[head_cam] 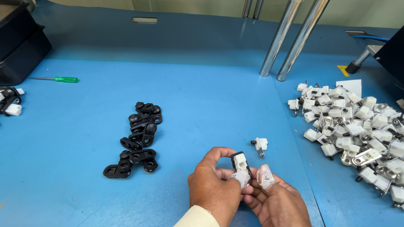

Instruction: The person picks a black plastic bracket and a white roller component from piles on the workbench, presses the roller onto the bracket by hand, and places the assembled unit onto a growing pile of finished assemblies on the right side of the bench.

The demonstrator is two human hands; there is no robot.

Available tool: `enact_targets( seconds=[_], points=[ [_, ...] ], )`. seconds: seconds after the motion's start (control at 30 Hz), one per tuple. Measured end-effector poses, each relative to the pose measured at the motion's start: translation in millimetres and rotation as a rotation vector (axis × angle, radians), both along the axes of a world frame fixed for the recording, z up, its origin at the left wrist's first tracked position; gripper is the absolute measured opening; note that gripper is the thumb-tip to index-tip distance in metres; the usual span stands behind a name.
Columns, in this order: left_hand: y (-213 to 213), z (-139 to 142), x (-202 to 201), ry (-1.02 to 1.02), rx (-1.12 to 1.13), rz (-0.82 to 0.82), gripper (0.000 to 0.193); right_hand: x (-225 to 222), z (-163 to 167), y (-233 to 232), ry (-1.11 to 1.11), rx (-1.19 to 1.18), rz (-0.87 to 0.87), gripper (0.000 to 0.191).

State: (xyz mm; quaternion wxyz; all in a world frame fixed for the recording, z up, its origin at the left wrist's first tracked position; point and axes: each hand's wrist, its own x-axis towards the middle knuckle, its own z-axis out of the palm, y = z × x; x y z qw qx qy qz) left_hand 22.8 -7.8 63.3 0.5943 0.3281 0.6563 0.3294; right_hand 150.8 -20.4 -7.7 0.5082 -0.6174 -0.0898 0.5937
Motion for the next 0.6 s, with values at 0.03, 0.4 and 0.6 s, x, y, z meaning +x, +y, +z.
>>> enact_targets(
  seconds=[0.03,0.4,0.6],
  points=[
    [0.4,0.7,0.3,-0.019,-0.007,0.010,0.034,0.7,1.8,-1.2,0.018,0.016,0.012,0.038],
    [-3.5,-5.1,7.6,-0.086,-0.002,0.063,0.034,-0.2,0.6,0.3,-0.117,-0.050,-0.049,0.024],
    [-1.7,-13.3,9.0,-0.292,-0.050,0.166,0.035,8.1,-2.8,-6.5,0.012,0.012,-0.027,0.025]
  ],
)
